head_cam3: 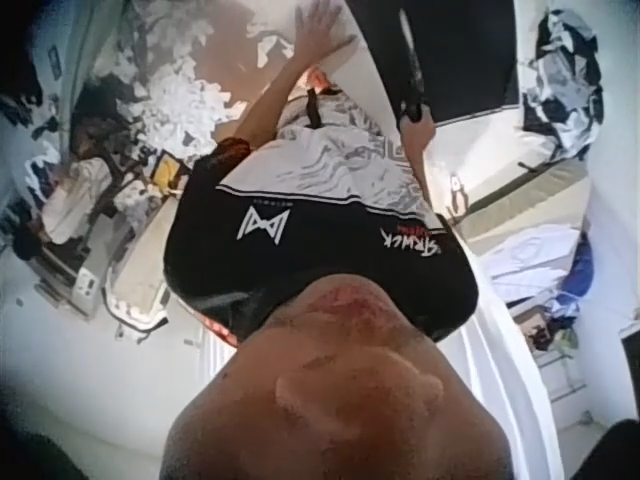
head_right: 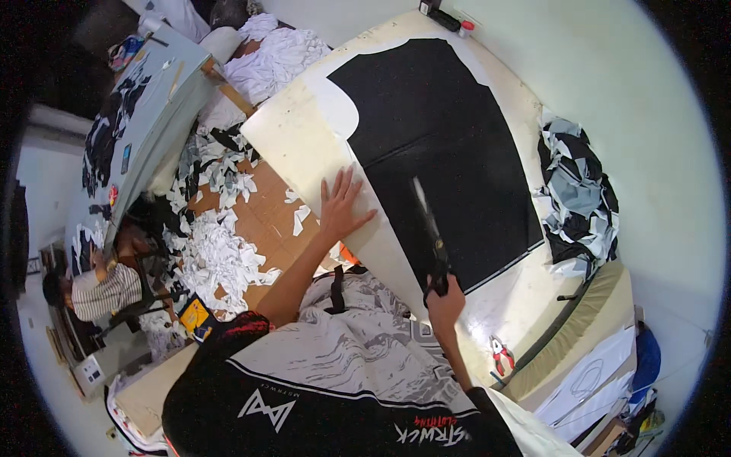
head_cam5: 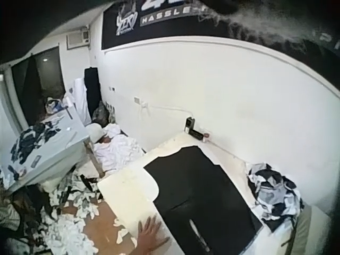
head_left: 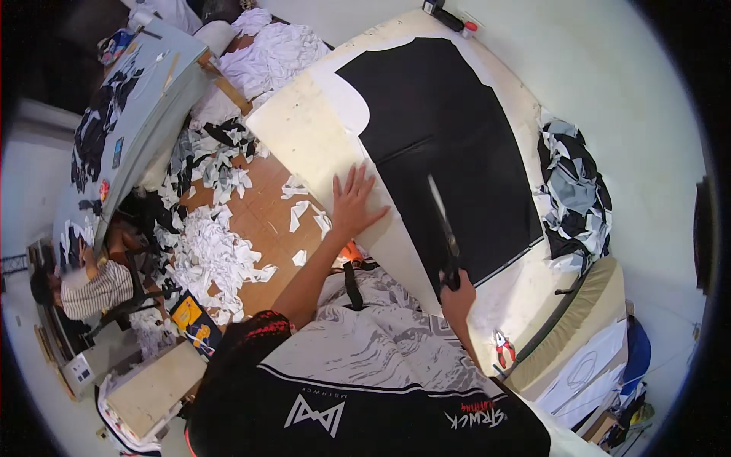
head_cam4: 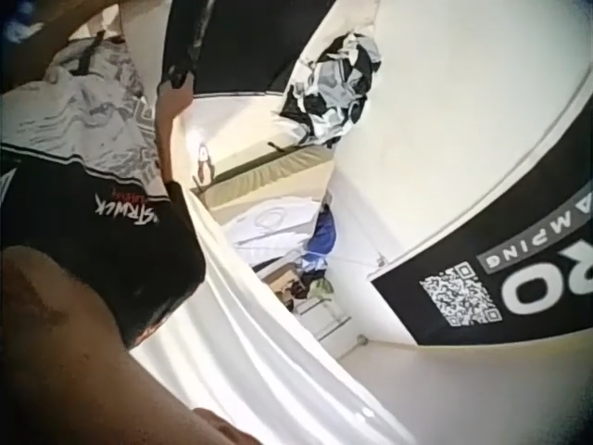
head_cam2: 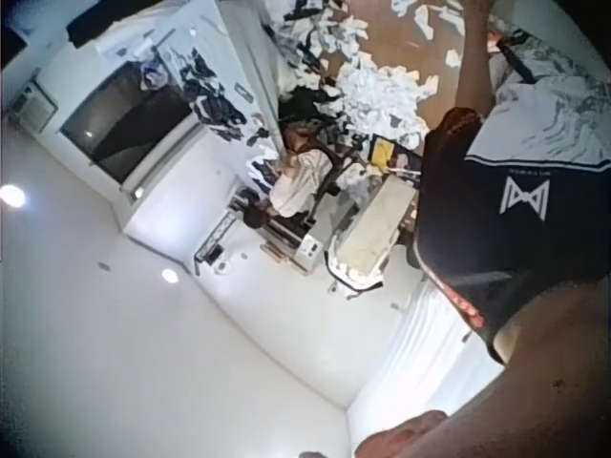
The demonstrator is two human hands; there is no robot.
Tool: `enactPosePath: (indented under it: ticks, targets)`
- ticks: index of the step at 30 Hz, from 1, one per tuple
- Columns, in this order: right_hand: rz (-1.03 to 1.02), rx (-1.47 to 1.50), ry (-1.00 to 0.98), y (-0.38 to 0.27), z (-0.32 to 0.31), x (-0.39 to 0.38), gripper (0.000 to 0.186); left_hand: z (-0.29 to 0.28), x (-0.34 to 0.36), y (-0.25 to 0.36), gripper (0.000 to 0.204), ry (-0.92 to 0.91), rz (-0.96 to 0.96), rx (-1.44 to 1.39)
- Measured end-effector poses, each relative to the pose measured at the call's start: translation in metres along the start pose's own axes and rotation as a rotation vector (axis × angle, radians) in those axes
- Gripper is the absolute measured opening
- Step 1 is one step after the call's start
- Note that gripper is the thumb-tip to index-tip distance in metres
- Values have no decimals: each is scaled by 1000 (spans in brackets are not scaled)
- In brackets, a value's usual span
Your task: Cutting out garment pattern pieces from large sheets of fabric using scissors.
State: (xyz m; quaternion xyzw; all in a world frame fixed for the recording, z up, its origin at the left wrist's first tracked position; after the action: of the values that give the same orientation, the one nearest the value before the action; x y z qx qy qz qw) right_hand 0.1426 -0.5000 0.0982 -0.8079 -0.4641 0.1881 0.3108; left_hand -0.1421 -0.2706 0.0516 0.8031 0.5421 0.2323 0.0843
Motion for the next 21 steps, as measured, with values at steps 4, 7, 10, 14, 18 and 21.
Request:
enactPosePath:
  ticks: [4,7,10,14,18,21]
  targets:
    - [54,-72,129,56,-14,-5,38,-1,-26,26,70,15,121,-66]
    - [49,-87,205,99,-55,-16,37,-6,-65,44,62,23,162,-58]
    - [-17,-179,233,154,-94,-52,39,-24,-127,72,51,32,169,-133]
    - [72,-219,264,199,-133,-79,38,-45,-173,96,40,87,80,-214]
    - [150,-242,315,221,-164,-125,28,-49,-177,63,47,262,-94,-260]
    - [132,-102,244,183,-158,-151,20,-54,-123,25,51,194,-167,-419]
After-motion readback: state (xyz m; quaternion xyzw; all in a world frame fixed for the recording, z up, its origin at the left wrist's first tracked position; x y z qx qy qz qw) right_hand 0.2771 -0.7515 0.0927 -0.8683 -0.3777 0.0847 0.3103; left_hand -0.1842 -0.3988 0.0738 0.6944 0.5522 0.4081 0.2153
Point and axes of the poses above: each hand's wrist, its own x-axis towards the middle knuckle, its own z-axis out of the palm, y = z × x, the point moved 10 cm from there along x, towards the middle knuckle, and after that the axes turned 1 degree about y, right-handed, at the moved point
